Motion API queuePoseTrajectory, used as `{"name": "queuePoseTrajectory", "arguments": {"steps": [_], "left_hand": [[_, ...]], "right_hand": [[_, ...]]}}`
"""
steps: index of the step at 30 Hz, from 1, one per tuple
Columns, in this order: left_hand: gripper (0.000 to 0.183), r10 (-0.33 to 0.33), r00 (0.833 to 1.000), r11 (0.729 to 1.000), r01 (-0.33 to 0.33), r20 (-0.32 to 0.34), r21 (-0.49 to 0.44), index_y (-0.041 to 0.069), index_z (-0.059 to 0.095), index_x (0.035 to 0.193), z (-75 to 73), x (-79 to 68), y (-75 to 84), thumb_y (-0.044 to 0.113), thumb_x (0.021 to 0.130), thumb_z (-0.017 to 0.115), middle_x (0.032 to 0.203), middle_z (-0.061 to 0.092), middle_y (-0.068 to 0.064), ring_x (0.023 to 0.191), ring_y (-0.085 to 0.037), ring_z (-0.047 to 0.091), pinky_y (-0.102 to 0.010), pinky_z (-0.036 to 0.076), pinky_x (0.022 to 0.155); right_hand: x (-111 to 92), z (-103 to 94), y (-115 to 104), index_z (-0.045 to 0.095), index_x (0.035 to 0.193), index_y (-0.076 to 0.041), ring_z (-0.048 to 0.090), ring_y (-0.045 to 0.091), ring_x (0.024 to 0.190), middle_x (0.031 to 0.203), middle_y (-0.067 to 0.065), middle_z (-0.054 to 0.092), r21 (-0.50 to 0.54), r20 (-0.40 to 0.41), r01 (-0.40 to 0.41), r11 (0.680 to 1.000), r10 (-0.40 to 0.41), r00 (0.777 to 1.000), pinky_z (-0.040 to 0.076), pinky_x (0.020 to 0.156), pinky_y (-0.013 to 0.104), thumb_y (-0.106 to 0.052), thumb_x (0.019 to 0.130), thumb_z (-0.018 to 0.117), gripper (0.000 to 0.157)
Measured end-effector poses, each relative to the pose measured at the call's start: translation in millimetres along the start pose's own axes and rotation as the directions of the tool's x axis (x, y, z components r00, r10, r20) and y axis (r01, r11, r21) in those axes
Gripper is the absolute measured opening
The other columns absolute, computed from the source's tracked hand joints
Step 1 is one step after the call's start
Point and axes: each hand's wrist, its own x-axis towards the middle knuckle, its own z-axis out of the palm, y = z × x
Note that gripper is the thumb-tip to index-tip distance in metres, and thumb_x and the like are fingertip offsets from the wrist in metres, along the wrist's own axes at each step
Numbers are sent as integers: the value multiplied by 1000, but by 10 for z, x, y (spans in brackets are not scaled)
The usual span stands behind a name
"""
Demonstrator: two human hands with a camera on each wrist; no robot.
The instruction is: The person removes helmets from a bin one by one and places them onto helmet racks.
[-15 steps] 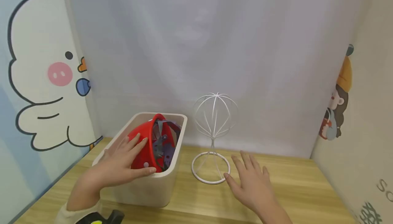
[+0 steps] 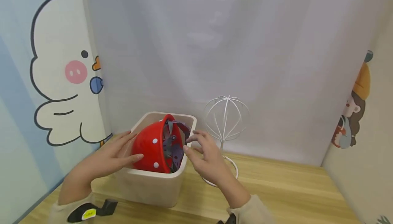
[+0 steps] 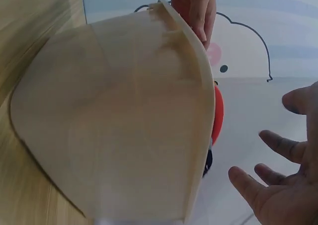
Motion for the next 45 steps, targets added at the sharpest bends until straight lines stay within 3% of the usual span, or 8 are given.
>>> {"name": "queuePoseTrajectory", "arguments": {"steps": [7,14,19,25,30,33,38,45], "left_hand": [[111,-125,987,988,133,106,-73,12,19,160,35,6,-229,62,79,75,157,22,-26,139,-51,27,-63,53,88],[102,8,990,938,41,141,-344,16,22,156,28,-10,-327,39,80,85,146,48,-11,129,-36,48,-46,58,88],[103,-12,989,938,62,144,-341,13,22,156,74,-3,-320,42,79,85,142,51,-11,125,-33,51,-46,57,89],[105,-36,987,945,85,155,-317,11,22,156,63,1,-317,44,79,84,142,51,-13,126,-34,50,-47,57,90],[108,-70,986,952,112,154,-285,12,20,158,13,-13,-316,46,78,84,144,50,-12,127,-34,50,-47,57,89],[107,-84,984,949,128,159,-288,14,20,158,-12,-7,-297,46,78,84,146,48,-11,128,-34,48,-47,57,89],[115,-155,974,939,198,166,-281,18,16,160,-52,-8,-284,47,74,86,149,43,-13,131,-37,44,-49,59,83],[116,-112,975,909,178,193,-377,32,8,159,12,5,-235,37,75,88,153,35,-14,132,-41,39,-49,61,70]], "right_hand": [[462,393,-166,42,151,-16,55,34,127,143,12,52,20,66,-254,967,252,965,52,97,55,-49,100,54,62],[785,790,-257,24,160,-24,48,37,131,149,13,47,31,133,-469,883,461,877,47,99,63,-69,94,50,84],[868,1086,-197,21,159,-17,55,37,126,146,18,51,-8,63,-464,886,464,884,49,98,59,-52,94,62,85],[871,1213,-140,26,154,-11,67,18,63,79,8,66,-154,30,-390,908,399,916,61,70,37,-35,97,65,73],[890,1223,-157,28,152,-9,61,13,53,65,2,60,-191,37,-347,918,360,932,59,64,30,-32,98,65,69],[915,1206,-173,31,150,-10,65,14,61,71,3,64,-207,19,-338,918,349,937,60,74,33,-32,98,66,67],[951,1136,-167,39,146,-16,68,26,103,121,12,67,-150,-52,-343,927,339,939,58,88,45,-34,96,68,61],[745,786,-142,47,142,-32,51,26,126,141,-3,50,326,-279,-256,910,352,894,55,93,49,-41,92,73,57]]}}
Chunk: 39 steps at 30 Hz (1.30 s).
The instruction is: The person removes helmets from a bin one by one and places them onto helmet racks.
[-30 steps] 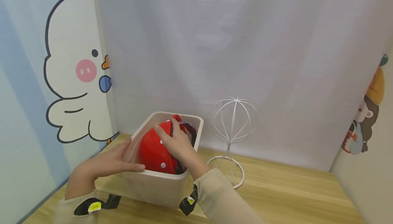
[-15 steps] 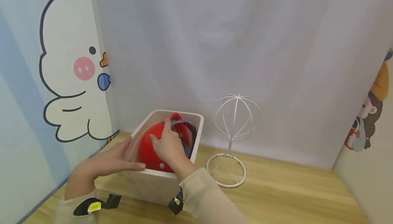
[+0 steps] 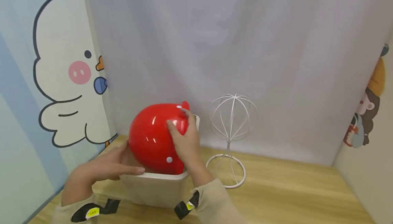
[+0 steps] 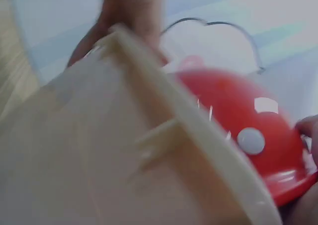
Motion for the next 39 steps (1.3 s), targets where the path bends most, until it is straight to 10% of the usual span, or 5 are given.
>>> {"name": "queuePoseTrajectory", "arguments": {"steps": [9,20,39], "left_hand": [[110,-28,999,1000,29,34,-10,32,16,160,78,18,29,34,77,88,151,39,-14,125,-43,48,-48,61,67],[114,-87,994,996,87,63,4,26,12,161,141,-7,144,36,77,88,150,39,-16,129,-43,44,-51,61,72],[103,-117,988,993,117,97,2,27,14,158,140,-19,187,35,83,84,145,45,-16,122,-41,51,-54,60,67]], "right_hand": [[-290,-399,-1,44,144,-22,51,27,131,146,1,49,477,-136,183,860,-134,982,54,96,43,-24,100,65,49],[-331,-628,-135,46,138,-17,52,34,128,144,9,49,519,-198,271,811,-194,961,54,95,46,-21,101,62,41],[-269,-1145,-285,44,136,-8,58,32,116,132,17,52,723,-310,451,524,-338,889,55,96,42,-14,104,54,34]]}}
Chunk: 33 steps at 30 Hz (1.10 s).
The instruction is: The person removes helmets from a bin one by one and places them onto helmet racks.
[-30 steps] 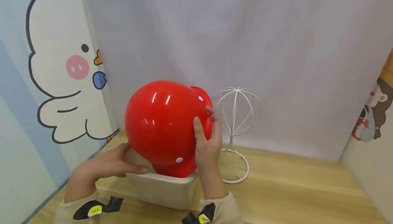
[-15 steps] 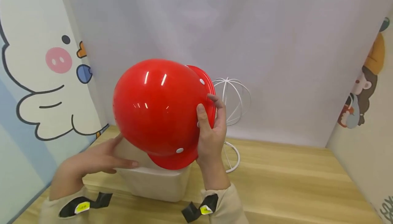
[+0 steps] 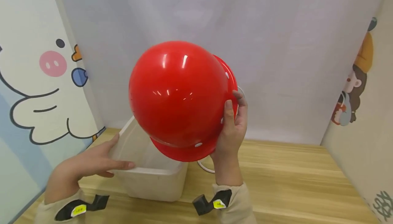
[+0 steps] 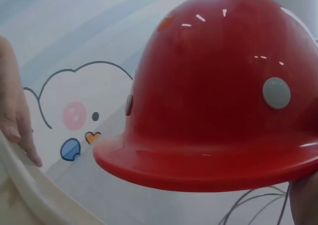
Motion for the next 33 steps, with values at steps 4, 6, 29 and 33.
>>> {"name": "queuePoseTrajectory", "arguments": {"steps": [4,6,29,33], "left_hand": [[110,-19,1000,1000,19,-18,9,21,8,161,-6,-18,-16,38,82,84,145,45,-19,121,-40,53,-53,61,68],[115,-24,999,1000,25,-27,14,19,4,161,-9,-18,-30,39,82,84,146,43,-21,121,-40,54,-52,61,69],[123,-11,999,998,13,-31,58,15,-8,162,12,-18,-32,43,82,83,151,34,-30,124,-44,52,-53,60,72],[123,-15,999,998,17,-29,56,16,-9,162,21,-14,-43,43,83,83,152,32,-30,124,-46,50,-54,60,71]], "right_hand": [[54,-81,-24,44,135,-7,59,31,115,130,15,54,36,-47,40,999,-38,998,54,97,41,-14,104,54,33],[82,-115,-36,45,135,-6,58,31,116,130,16,53,68,-58,63,996,-60,997,54,97,41,-13,104,54,32],[285,-529,-233,51,130,-5,60,32,113,129,18,56,177,-123,149,973,-129,984,56,92,42,-9,104,51,26],[319,-614,-262,55,125,-2,62,31,106,117,17,62,228,-61,123,966,-112,992,58,86,41,-11,103,56,25]]}}
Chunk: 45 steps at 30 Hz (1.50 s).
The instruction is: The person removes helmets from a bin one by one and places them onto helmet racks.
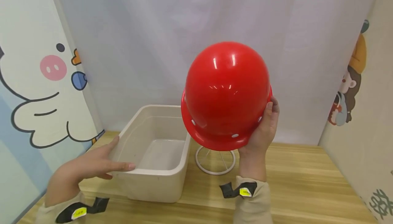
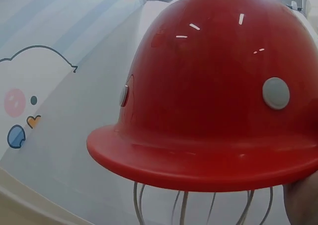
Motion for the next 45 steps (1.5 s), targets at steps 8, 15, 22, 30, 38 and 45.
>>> {"name": "queuePoseTrajectory", "arguments": {"steps": [8,15,22,30,38,45], "left_hand": [[124,-9,1000,1000,9,-2,16,15,-9,161,-4,-12,28,44,82,82,151,33,-30,123,-46,51,-54,60,72],[123,-5,1000,1000,5,1,10,17,-8,162,8,-14,46,44,83,82,152,33,-29,125,-46,49,-55,60,71],[123,-4,1000,1000,4,6,16,17,-9,162,13,-3,44,45,83,82,152,32,-29,126,-46,49,-55,59,72],[122,3,1000,1000,-3,-1,25,17,-8,162,14,-3,38,45,83,81,152,33,-29,125,-46,50,-54,60,71],[124,13,1000,999,-12,-16,50,14,-9,161,3,-12,14,47,83,81,152,32,-30,126,-44,50,-52,60,71],[124,17,1000,999,-16,-8,49,13,-9,161,3,-13,0,47,83,81,151,34,-29,125,-43,50,-55,58,75]], "right_hand": [[38,-85,-25,59,120,1,64,30,103,109,17,65,28,56,-66,997,64,996,59,82,40,-16,103,57,24],[-8,-204,-17,59,119,-9,63,21,101,108,6,66,-102,-333,-258,961,212,919,57,82,33,-16,100,63,21],[6,-256,-44,65,111,-14,62,16,102,106,-1,68,-53,-418,-486,872,423,804,55,84,30,-23,97,68,17],[-11,-251,-63,61,112,-9,64,21,98,107,5,69,144,-318,-452,880,473,821,56,85,35,-15,104,52,13],[-18,-260,-72,66,107,-6,62,22,98,107,6,68,120,-310,-448,886,462,831,54,85,36,-18,105,50,20],[-34,-278,-76,65,108,-6,61,22,99,106,6,67,107,-323,-437,893,447,834,54,85,37,-17,105,48,20]]}}
